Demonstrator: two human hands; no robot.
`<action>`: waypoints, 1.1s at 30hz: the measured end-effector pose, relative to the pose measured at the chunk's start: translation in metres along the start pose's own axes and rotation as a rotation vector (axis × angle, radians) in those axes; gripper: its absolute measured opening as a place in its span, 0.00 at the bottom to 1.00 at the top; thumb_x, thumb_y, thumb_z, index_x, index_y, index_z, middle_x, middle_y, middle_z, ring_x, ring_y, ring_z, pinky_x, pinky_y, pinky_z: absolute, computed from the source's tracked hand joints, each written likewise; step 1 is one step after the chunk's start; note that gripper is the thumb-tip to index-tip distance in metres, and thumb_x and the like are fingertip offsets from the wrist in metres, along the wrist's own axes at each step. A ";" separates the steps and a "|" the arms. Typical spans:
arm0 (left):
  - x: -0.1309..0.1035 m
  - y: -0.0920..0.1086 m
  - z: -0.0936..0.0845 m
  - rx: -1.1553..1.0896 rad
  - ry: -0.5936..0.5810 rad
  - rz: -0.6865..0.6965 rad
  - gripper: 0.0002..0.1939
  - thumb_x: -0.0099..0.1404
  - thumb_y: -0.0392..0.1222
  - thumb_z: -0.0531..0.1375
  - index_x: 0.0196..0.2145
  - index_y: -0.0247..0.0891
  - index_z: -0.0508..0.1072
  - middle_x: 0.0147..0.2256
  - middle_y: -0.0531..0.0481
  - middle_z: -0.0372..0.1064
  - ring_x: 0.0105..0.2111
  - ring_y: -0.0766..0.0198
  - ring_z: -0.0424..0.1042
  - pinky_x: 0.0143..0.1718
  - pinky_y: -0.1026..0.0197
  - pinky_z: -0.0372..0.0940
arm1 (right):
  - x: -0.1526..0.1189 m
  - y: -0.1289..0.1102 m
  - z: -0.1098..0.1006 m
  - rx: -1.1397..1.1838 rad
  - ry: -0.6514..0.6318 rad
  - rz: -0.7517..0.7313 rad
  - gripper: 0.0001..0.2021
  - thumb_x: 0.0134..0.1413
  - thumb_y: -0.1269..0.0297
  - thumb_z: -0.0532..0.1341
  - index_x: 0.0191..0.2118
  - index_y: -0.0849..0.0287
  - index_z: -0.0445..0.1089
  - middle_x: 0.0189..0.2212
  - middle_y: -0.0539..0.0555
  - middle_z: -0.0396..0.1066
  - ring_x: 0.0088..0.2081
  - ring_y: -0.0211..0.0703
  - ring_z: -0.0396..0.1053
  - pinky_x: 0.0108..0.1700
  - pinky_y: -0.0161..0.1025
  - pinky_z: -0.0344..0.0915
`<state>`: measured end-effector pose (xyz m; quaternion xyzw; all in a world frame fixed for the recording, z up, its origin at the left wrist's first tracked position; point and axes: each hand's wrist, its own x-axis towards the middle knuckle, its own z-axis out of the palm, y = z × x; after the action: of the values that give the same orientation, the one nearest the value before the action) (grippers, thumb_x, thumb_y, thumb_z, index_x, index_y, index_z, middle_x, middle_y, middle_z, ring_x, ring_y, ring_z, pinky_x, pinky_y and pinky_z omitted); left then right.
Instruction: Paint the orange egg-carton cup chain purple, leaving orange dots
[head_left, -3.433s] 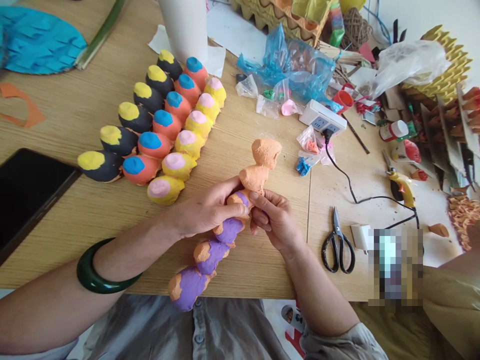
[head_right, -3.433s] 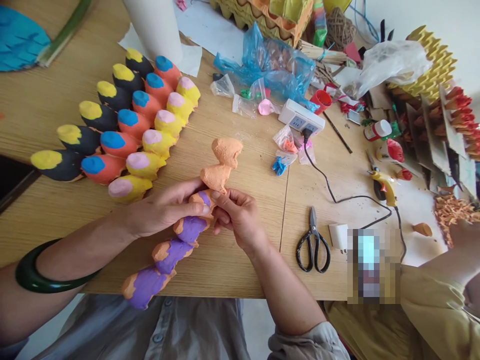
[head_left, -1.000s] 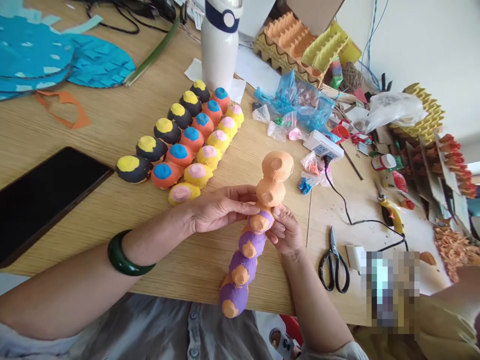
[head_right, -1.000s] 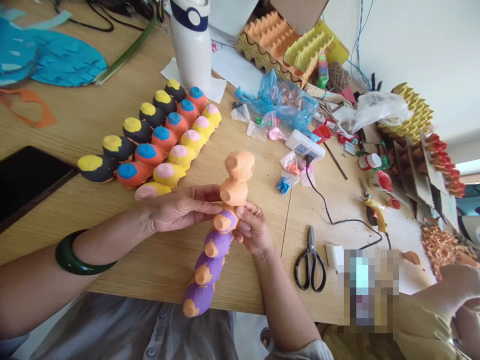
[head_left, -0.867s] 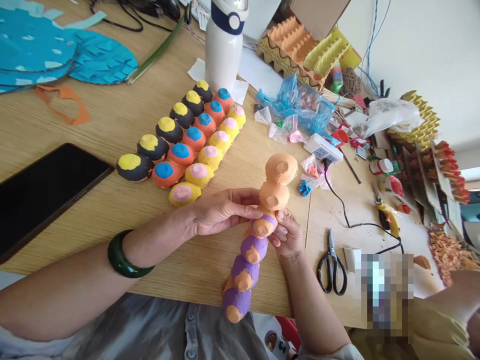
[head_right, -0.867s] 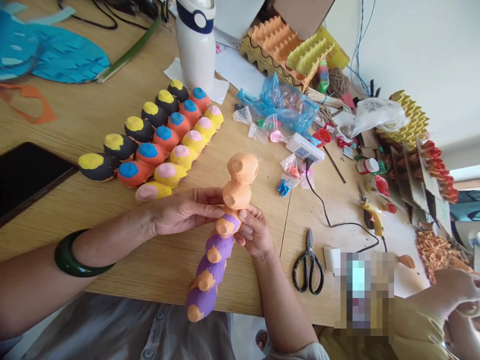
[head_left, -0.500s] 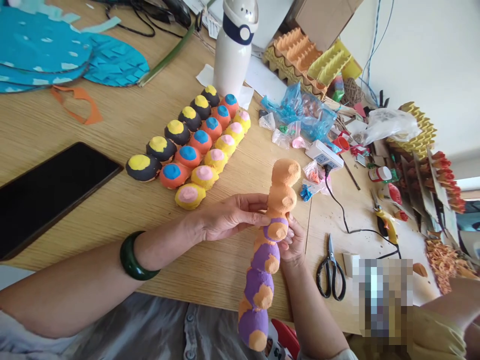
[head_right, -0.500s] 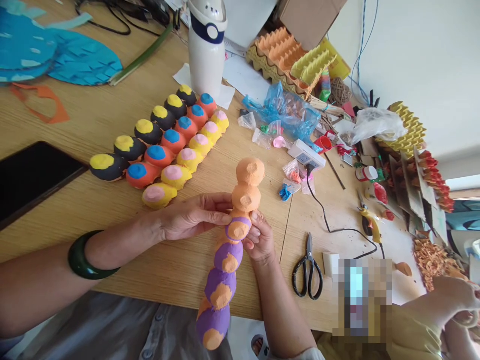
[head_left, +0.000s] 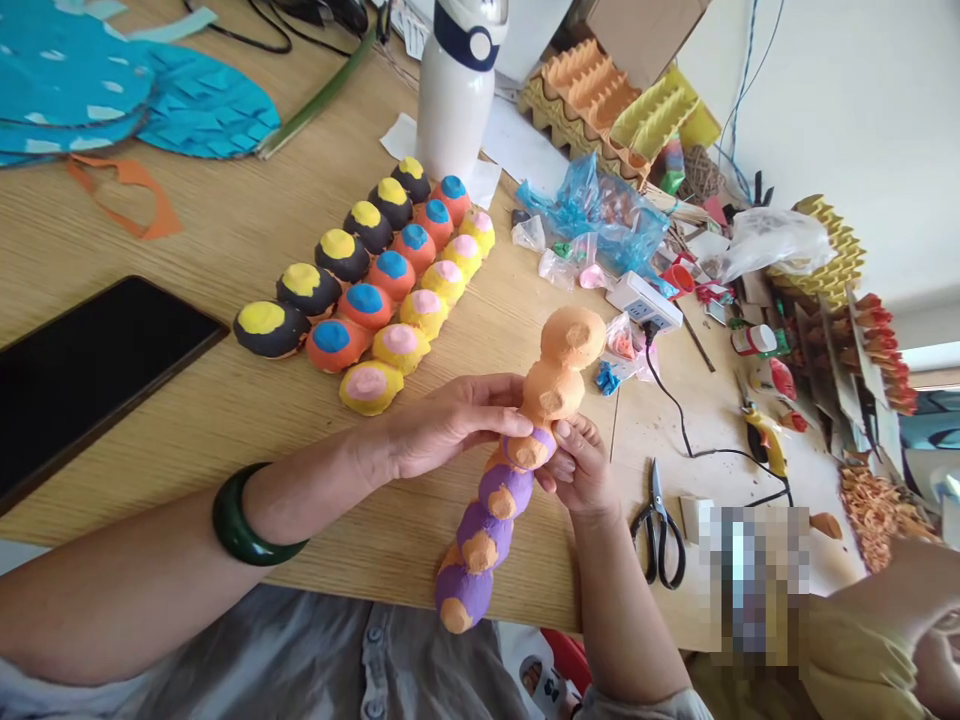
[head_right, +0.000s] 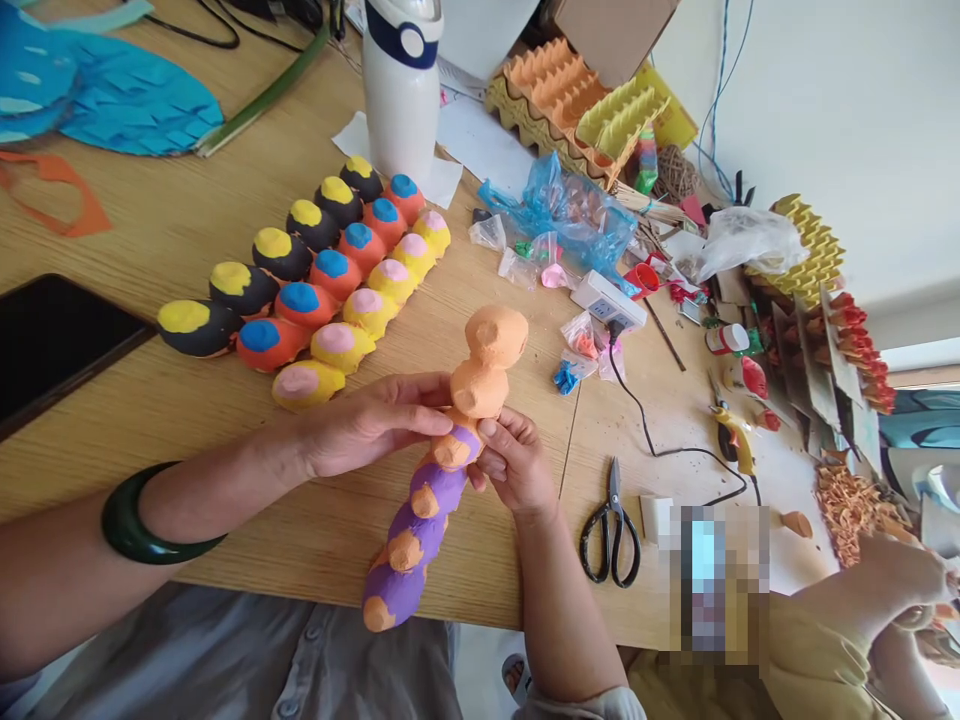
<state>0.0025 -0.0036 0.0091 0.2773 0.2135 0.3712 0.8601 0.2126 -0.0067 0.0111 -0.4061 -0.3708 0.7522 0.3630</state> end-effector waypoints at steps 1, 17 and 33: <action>0.000 0.000 -0.001 0.006 0.001 -0.014 0.13 0.64 0.42 0.76 0.46 0.40 0.84 0.44 0.48 0.81 0.45 0.56 0.79 0.55 0.49 0.75 | -0.001 0.000 0.002 -0.010 0.010 0.004 0.27 0.50 0.41 0.82 0.28 0.55 0.70 0.12 0.33 0.45 0.14 0.26 0.35 0.13 0.29 0.59; 0.001 -0.004 -0.009 0.033 0.102 -0.105 0.14 0.60 0.36 0.78 0.43 0.37 0.83 0.41 0.47 0.83 0.42 0.56 0.81 0.49 0.52 0.77 | -0.002 0.004 0.015 -0.066 0.058 0.089 0.25 0.49 0.44 0.82 0.28 0.57 0.72 0.14 0.36 0.50 0.15 0.26 0.42 0.15 0.28 0.60; 0.002 0.004 -0.005 0.088 0.041 -0.087 0.10 0.63 0.45 0.72 0.40 0.40 0.81 0.38 0.46 0.81 0.41 0.49 0.82 0.51 0.45 0.79 | -0.001 0.000 0.016 -0.018 0.050 0.070 0.23 0.53 0.46 0.81 0.29 0.56 0.72 0.14 0.35 0.51 0.15 0.27 0.41 0.18 0.29 0.63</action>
<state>-0.0010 0.0016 0.0078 0.2978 0.2591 0.3295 0.8577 0.1983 -0.0117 0.0175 -0.4406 -0.3541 0.7507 0.3420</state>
